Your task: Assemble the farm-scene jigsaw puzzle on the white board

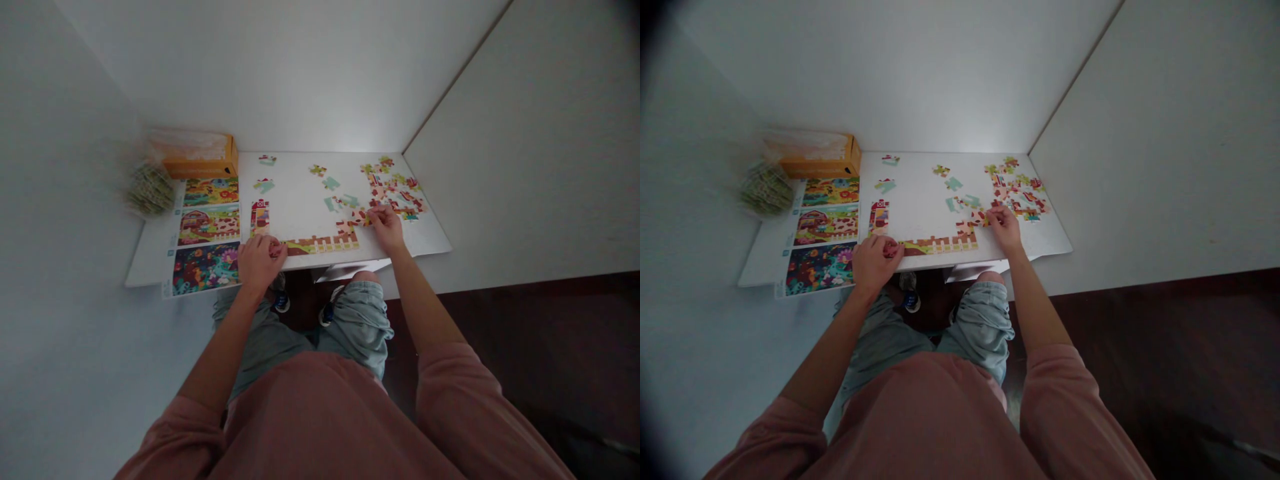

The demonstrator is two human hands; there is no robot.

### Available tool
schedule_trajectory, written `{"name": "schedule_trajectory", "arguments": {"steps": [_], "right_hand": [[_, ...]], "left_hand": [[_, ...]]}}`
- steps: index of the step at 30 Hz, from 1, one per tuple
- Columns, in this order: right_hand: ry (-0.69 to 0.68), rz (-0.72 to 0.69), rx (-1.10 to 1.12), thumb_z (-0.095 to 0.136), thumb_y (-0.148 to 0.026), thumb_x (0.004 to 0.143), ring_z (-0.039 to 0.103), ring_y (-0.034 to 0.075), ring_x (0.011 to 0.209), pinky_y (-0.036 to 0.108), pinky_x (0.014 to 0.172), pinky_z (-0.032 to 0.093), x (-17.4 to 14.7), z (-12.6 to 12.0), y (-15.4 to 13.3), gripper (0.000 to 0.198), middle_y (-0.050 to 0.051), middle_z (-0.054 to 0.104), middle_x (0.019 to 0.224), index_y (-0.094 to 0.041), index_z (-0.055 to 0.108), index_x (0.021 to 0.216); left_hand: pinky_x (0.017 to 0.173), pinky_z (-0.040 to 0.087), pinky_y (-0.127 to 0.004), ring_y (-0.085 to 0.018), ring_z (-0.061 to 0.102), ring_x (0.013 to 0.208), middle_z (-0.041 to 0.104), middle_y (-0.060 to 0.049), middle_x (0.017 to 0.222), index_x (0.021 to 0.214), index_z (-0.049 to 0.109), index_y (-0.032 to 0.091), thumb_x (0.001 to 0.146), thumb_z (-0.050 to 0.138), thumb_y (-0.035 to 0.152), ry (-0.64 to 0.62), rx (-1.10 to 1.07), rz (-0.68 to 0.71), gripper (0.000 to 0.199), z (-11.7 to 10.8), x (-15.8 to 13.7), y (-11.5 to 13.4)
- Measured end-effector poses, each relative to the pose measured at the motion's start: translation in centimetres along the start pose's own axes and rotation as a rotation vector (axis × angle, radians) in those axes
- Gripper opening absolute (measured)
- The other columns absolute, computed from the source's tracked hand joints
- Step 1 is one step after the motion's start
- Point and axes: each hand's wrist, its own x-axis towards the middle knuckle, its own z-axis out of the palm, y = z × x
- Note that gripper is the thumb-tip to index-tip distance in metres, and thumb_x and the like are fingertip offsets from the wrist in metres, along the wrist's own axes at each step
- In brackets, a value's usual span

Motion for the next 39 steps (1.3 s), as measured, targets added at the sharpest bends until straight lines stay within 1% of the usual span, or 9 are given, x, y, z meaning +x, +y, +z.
{"name": "schedule_trajectory", "arguments": {"steps": [6,10,15,18,20,23,27,33,39], "right_hand": [[0.04,-0.042,0.04,0.045,-0.028,0.069,0.049,0.016,0.076,0.036,0.071,0.039,0.0,0.4,0.9,0.01,0.0,0.053,0.082,-0.03,0.045,0.079],[0.101,-0.082,0.042,0.047,-0.027,0.067,0.05,0.016,0.07,0.035,0.067,0.04,0.0,0.7,1.6,0.009,0.001,0.053,0.076,-0.028,0.047,0.076],[0.105,-0.079,0.032,0.049,-0.025,0.066,0.049,0.016,0.069,0.036,0.067,0.039,0.0,0.9,1.2,0.012,-0.001,0.053,0.075,-0.03,0.047,0.078],[0.069,-0.081,-0.008,0.047,-0.027,0.067,0.049,0.015,0.07,0.035,0.067,0.04,-0.1,0.7,0.6,0.009,-0.003,0.053,0.075,-0.03,0.048,0.075],[0.05,-0.082,-0.055,0.046,-0.03,0.068,0.049,0.014,0.067,0.033,0.064,0.041,-0.3,0.5,0.3,0.006,-0.003,0.053,0.074,-0.03,0.049,0.073],[-0.015,-0.071,-0.147,0.045,-0.033,0.069,0.048,0.013,0.059,0.032,0.057,0.041,-0.5,0.4,0.0,0.01,-0.003,0.053,0.071,-0.031,0.049,0.077],[-0.066,-0.063,-0.222,0.047,-0.035,0.068,0.047,0.013,0.057,0.031,0.055,0.039,-0.7,0.4,-0.3,0.013,-0.004,0.053,0.069,-0.033,0.048,0.081],[-0.136,-0.108,-0.23,0.051,-0.031,0.066,0.045,0.012,0.057,0.031,0.059,0.037,0.1,0.8,-1.1,0.017,-0.004,0.051,0.084,-0.034,0.048,0.083],[-0.275,-0.108,-0.216,0.05,-0.03,0.069,0.039,0.011,0.062,0.027,0.066,0.032,1.3,1.6,-2.3,0.024,-0.005,0.047,0.094,-0.029,0.046,0.092]], "left_hand": [[0.074,0.025,-0.034,-0.021,0.038,0.088,0.046,-0.004,0.086,0.081,0.045,0.026,0.072,0.034,0.036,-0.015,0.021,-0.023,0.017,-0.2,-0.2,-0.3],[0.074,0.024,-0.033,-0.019,0.037,0.087,0.045,-0.005,0.087,0.081,0.045,0.023,0.074,0.031,0.036,0.002,0.005,0.003,0.02,-0.2,-0.4,-0.6],[0.074,0.024,-0.033,-0.019,0.037,0.087,0.045,-0.005,0.086,0.081,0.045,0.023,0.074,0.031,0.037,0.005,0.009,0.0,0.021,-0.1,-0.4,-0.8],[0.073,0.024,-0.034,-0.02,0.037,0.086,0.046,-0.005,0.085,0.08,0.045,0.024,0.073,0.032,0.036,0.0,-0.011,0.002,0.018,0.0,-0.3,-0.6],[0.073,0.024,-0.035,-0.021,0.038,0.087,0.047,-0.004,0.085,0.08,0.045,0.025,0.072,0.034,0.035,-0.003,-0.025,0.001,0.017,0.1,-0.2,-0.5],[0.074,0.024,-0.036,-0.022,0.038,0.088,0.047,-0.005,0.085,0.08,0.046,0.025,0.071,0.033,0.035,-0.012,-0.053,0.007,0.018,0.2,0.0,-0.4],[0.073,0.025,-0.036,-0.023,0.038,0.089,0.047,-0.006,0.086,0.081,0.046,0.025,0.07,0.032,0.033,-0.05,-0.059,0.001,0.02,0.2,0.2,-0.2],[0.075,0.025,-0.035,-0.022,0.038,0.089,0.047,-0.003,0.086,0.079,0.045,0.027,0.071,0.031,0.036,-0.064,0.074,-0.018,0.019,0.2,0.4,0.3],[0.076,0.025,-0.035,-0.022,0.038,0.088,0.047,-0.004,0.085,0.08,0.044,0.027,0.071,0.03,0.037,-0.06,0.071,-0.011,0.019,0.5,0.4,0.1]]}}
